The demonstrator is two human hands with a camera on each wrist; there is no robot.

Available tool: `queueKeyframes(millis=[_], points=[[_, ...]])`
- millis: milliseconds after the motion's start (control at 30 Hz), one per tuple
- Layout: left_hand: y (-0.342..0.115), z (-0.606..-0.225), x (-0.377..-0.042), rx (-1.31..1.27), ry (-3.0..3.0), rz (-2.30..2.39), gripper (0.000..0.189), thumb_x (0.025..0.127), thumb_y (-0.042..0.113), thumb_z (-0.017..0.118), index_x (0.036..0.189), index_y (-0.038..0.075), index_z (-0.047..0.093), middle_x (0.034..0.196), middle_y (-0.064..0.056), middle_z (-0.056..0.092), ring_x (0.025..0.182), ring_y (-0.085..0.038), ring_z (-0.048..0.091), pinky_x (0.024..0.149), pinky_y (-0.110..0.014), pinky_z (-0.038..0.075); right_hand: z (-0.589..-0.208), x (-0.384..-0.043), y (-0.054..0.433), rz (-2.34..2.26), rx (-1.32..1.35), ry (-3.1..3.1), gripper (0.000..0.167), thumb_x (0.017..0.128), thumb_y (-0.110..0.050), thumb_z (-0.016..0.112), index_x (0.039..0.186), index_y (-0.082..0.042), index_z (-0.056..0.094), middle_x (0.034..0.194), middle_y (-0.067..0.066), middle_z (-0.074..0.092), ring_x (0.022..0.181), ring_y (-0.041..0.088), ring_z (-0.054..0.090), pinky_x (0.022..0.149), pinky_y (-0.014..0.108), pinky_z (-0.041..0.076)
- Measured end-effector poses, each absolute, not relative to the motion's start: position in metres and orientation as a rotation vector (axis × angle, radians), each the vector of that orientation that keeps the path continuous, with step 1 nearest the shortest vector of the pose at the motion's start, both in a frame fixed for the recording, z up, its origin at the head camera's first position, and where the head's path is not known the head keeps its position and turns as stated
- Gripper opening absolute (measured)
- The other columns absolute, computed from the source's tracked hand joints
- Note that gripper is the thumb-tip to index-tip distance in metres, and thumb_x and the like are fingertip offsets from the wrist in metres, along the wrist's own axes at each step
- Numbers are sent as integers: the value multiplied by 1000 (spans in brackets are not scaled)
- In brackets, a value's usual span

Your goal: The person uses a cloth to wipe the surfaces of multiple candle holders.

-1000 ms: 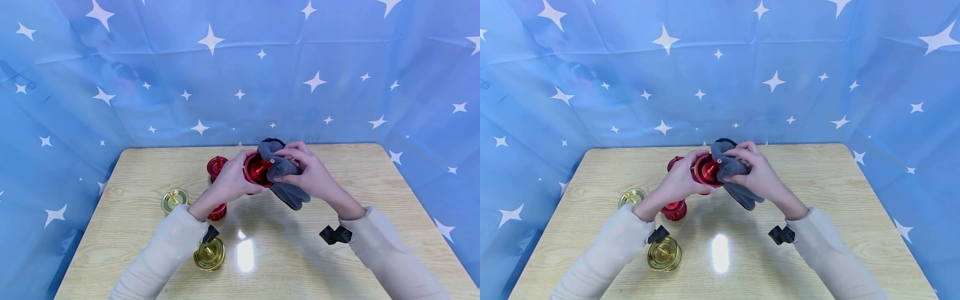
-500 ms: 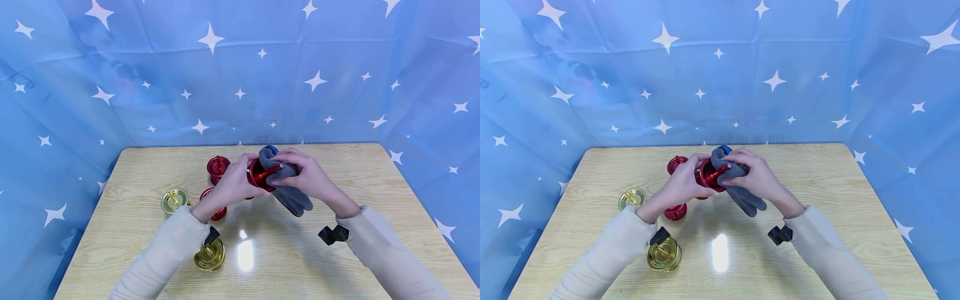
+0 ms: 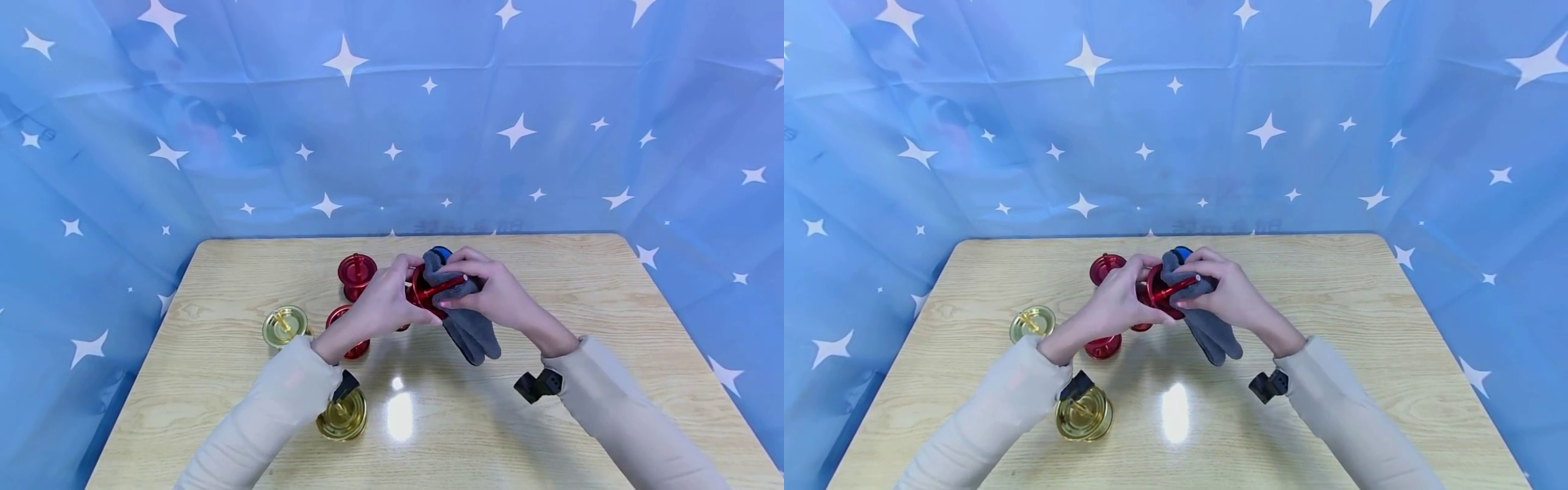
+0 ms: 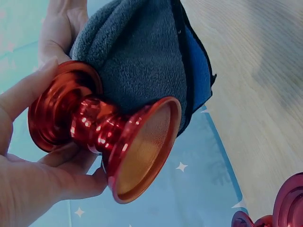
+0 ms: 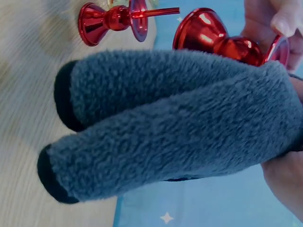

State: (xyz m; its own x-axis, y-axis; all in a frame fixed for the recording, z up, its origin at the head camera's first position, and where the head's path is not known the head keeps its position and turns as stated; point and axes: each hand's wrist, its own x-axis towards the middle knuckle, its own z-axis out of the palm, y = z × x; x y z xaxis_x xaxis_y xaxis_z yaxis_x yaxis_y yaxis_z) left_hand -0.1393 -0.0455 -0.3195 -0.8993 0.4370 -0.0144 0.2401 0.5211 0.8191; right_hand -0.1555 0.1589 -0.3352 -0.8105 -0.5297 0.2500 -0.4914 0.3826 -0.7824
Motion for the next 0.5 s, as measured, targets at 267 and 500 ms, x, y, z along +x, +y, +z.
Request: queueKeyframes(millis=[267, 500], points=[[-48, -320, -139, 627, 2499, 1299, 81, 67, 26, 82, 130, 0, 39, 114, -14, 60, 103, -20, 56, 77, -26, 48, -336, -154, 160, -1440, -987, 2512, 33, 71, -1, 76, 103, -2, 68, 105, 6, 57, 98, 21, 50, 75, 25, 48], [-49, -319, -143, 628, 2485, 1293, 79, 68, 32, 81, 129, 2, 42, 113, -11, 59, 89, -15, 60, 72, -25, 48, -336, -154, 160, -1503, -926, 2488, 29, 71, -4, 76, 100, -5, 69, 103, 4, 58, 97, 18, 51, 79, 26, 46]])
